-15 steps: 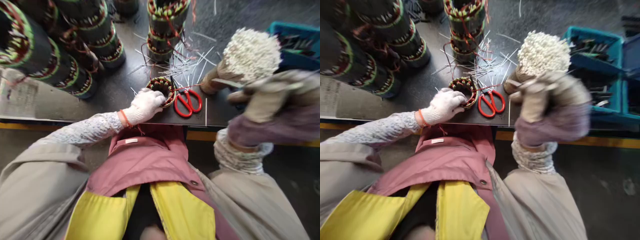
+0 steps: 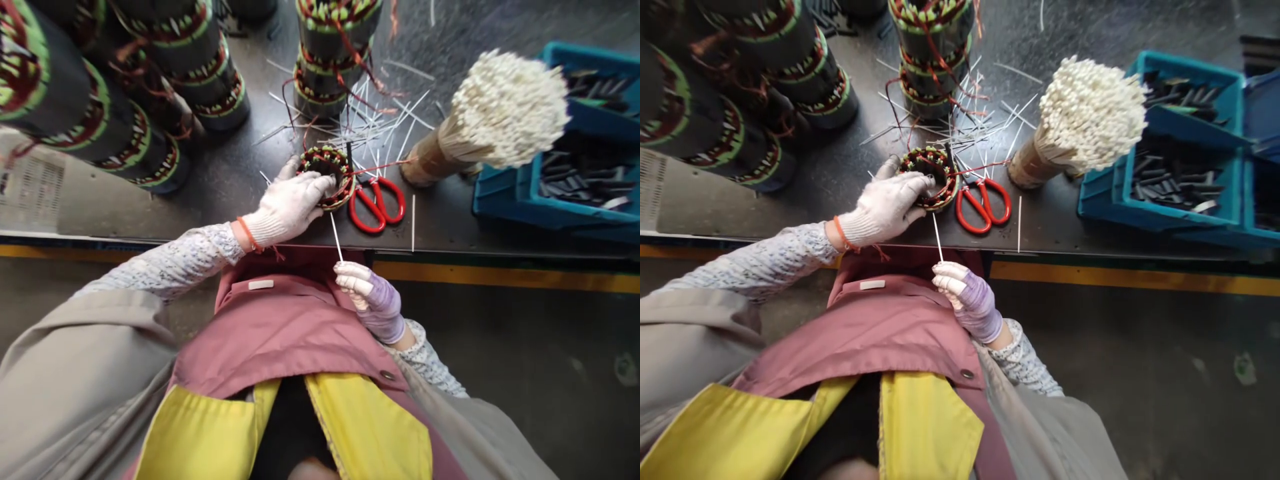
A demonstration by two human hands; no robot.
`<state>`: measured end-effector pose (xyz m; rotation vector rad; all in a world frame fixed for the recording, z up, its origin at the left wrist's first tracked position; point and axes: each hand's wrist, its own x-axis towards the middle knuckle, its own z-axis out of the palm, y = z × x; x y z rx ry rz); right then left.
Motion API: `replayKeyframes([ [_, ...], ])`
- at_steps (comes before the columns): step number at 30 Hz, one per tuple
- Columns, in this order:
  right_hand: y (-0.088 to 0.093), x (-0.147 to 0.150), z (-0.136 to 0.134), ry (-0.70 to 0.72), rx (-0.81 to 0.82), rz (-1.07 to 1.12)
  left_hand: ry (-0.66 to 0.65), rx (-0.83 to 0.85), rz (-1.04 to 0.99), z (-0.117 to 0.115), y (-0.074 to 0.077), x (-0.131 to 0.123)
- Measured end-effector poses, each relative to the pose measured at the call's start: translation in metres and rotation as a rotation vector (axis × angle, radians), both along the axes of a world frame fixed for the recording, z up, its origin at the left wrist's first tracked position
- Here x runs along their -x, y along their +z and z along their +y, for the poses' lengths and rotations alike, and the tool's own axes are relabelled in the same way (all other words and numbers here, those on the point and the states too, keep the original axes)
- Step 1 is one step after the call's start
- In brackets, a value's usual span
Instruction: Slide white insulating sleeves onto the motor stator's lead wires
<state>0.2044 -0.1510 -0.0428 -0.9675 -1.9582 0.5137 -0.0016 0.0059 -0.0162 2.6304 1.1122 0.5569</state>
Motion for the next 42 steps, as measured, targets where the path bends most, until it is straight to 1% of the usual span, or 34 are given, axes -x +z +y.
replayKeyframes([
  [4,-0.009,0.008,0.013,0.002,0.023,0.053,-0.001,0.009,0.003,0.004,-0.001,0.0],
  [7,-0.01,0.012,0.019,0.028,0.0,0.065,-0.014,0.003,0.021,0.008,0.001,0.001],
  [11,-0.003,0.011,0.006,-0.013,0.042,0.115,-0.056,-0.007,0.075,0.01,0.001,0.001],
  [14,0.0,0.008,-0.005,-0.036,0.055,0.119,-0.06,0.003,0.082,0.011,0.002,0.001],
  [16,0.0,0.007,-0.004,-0.048,0.055,0.121,-0.053,0.019,0.079,0.012,0.002,0.001],
  [18,-0.004,0.008,0.003,-0.051,0.063,0.12,-0.056,0.037,0.062,0.012,0.002,0.001],
  [20,-0.01,0.011,0.018,-0.044,0.067,0.123,-0.057,0.057,0.016,0.011,0.001,0.001],
  [22,-0.017,0.018,0.038,-0.069,0.058,0.136,-0.04,0.087,-0.066,0.008,-0.002,0.001],
  [24,-0.025,0.029,0.057,-0.148,0.073,0.202,0.006,0.13,-0.193,0.003,-0.007,0.001],
  [25,-0.027,0.034,0.065,-0.205,0.102,0.274,0.037,0.151,-0.266,-0.001,-0.01,0.0],
  [27,-0.026,0.043,0.074,-0.3,0.199,0.443,0.093,0.158,-0.397,-0.007,-0.018,-0.002],
  [29,-0.019,0.045,0.073,-0.34,0.258,0.532,0.118,0.088,-0.475,-0.011,-0.026,-0.004],
  [32,-0.001,0.043,0.068,-0.326,0.205,0.437,0.082,-0.064,-0.518,-0.012,-0.033,-0.006],
  [33,0.004,0.042,0.068,-0.327,0.187,0.39,0.067,-0.089,-0.525,-0.011,-0.034,-0.006],
  [35,0.01,0.041,0.074,-0.335,0.207,0.305,0.055,-0.099,-0.531,-0.01,-0.035,-0.006],
  [39,0.006,0.04,0.095,-0.383,0.32,0.24,0.052,-0.087,-0.496,-0.01,-0.036,-0.006],
  [42,0.004,0.039,0.096,-0.364,0.359,0.23,0.052,-0.084,-0.5,-0.011,-0.037,-0.007],
])
